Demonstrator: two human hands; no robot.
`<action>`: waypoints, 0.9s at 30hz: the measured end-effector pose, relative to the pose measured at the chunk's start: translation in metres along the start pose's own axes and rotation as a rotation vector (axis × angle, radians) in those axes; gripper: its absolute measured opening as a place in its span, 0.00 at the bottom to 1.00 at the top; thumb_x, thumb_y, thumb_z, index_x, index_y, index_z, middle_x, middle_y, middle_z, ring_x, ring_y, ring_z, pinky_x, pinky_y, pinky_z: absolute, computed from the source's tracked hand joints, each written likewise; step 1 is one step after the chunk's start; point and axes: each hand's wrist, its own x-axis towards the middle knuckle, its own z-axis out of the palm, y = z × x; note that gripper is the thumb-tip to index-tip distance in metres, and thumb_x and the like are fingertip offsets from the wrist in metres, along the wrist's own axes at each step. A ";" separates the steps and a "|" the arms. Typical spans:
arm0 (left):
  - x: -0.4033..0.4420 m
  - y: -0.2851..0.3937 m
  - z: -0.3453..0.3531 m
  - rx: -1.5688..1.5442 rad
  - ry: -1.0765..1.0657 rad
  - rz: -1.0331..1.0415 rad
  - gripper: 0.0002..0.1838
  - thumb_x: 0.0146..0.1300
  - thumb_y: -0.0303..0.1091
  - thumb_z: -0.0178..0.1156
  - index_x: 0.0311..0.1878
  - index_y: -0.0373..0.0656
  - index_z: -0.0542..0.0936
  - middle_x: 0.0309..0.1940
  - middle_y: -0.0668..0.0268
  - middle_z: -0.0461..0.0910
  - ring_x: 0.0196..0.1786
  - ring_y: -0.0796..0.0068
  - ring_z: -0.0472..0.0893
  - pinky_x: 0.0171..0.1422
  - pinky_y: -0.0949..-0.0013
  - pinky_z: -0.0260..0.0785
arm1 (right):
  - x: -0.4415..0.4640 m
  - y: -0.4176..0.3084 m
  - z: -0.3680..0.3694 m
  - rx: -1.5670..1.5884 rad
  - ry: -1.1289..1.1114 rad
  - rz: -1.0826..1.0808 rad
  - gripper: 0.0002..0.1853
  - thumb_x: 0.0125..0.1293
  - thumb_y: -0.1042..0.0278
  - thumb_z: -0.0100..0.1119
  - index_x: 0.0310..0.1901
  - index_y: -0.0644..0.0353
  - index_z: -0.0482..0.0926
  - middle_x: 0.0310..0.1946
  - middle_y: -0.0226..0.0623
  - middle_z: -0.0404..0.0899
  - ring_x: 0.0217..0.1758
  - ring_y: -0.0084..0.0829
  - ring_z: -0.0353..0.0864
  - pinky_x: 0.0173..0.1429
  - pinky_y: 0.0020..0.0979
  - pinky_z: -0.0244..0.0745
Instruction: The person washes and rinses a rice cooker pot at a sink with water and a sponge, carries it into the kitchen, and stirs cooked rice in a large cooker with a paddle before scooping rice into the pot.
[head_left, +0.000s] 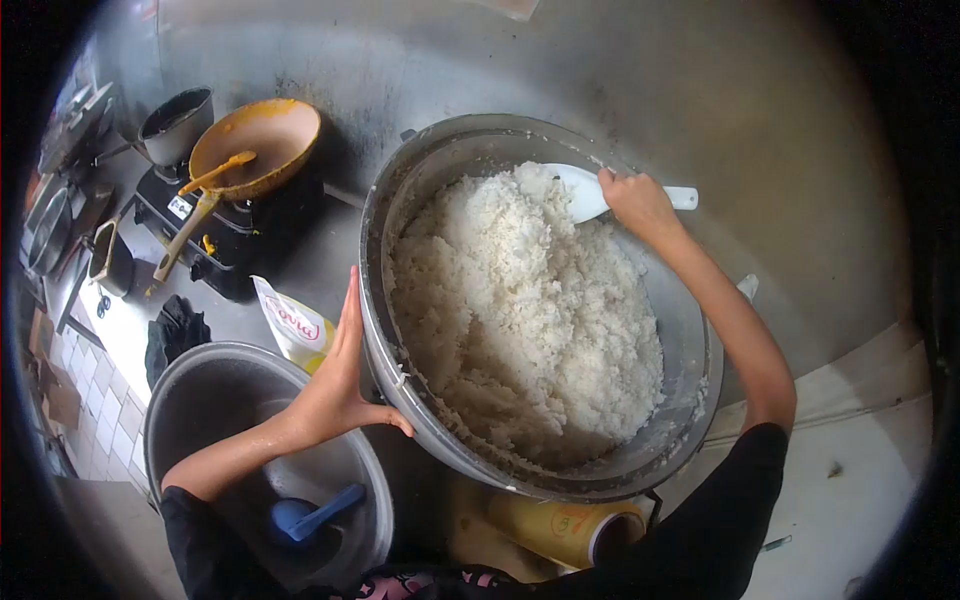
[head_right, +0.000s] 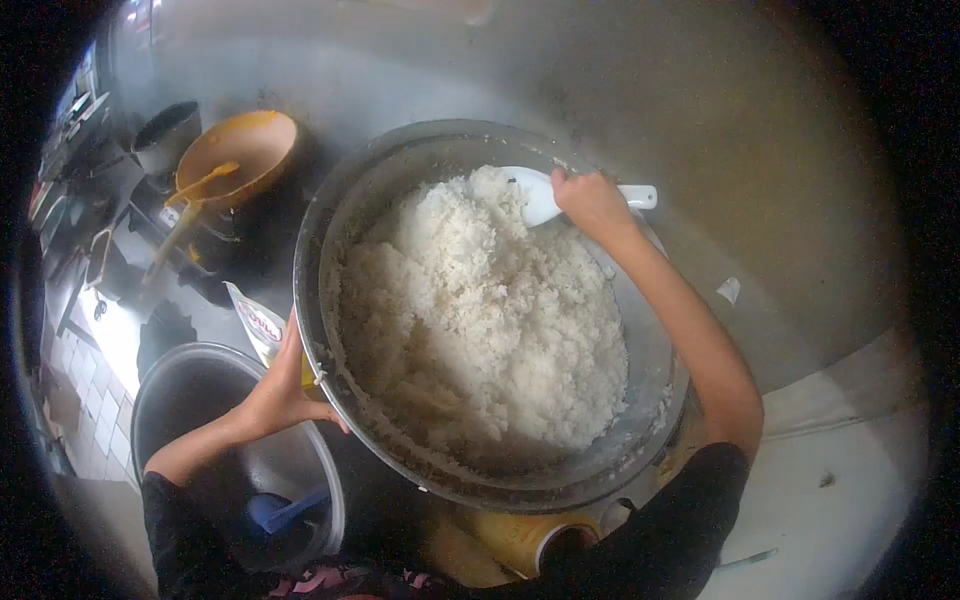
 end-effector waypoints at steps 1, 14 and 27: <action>0.000 0.000 0.000 0.011 -0.008 0.005 0.78 0.19 0.49 0.76 0.63 0.36 0.25 0.66 0.48 0.24 0.69 0.54 0.32 0.71 0.59 0.32 | -0.001 -0.004 -0.009 -0.083 0.063 -0.056 0.07 0.44 0.76 0.55 0.27 0.63 0.69 0.15 0.38 0.74 0.20 0.30 0.79 0.22 0.25 0.73; -0.015 0.006 0.003 0.092 0.053 0.011 0.71 0.27 0.47 0.75 0.65 0.35 0.31 0.67 0.47 0.33 0.69 0.54 0.36 0.70 0.60 0.35 | -0.116 -0.058 -0.137 0.091 -0.091 -0.054 0.09 0.54 0.73 0.49 0.38 0.61 0.66 0.17 0.35 0.69 0.22 0.31 0.75 0.27 0.30 0.71; -0.167 0.058 -0.044 -0.050 0.335 -0.203 0.34 0.56 0.22 0.53 0.65 0.41 0.51 0.65 0.58 0.50 0.69 0.67 0.45 0.71 0.63 0.32 | -0.284 -0.080 -0.211 -0.033 -0.520 0.306 0.19 0.55 0.73 0.49 0.50 0.61 0.64 0.34 0.40 0.74 0.27 0.36 0.79 0.29 0.32 0.76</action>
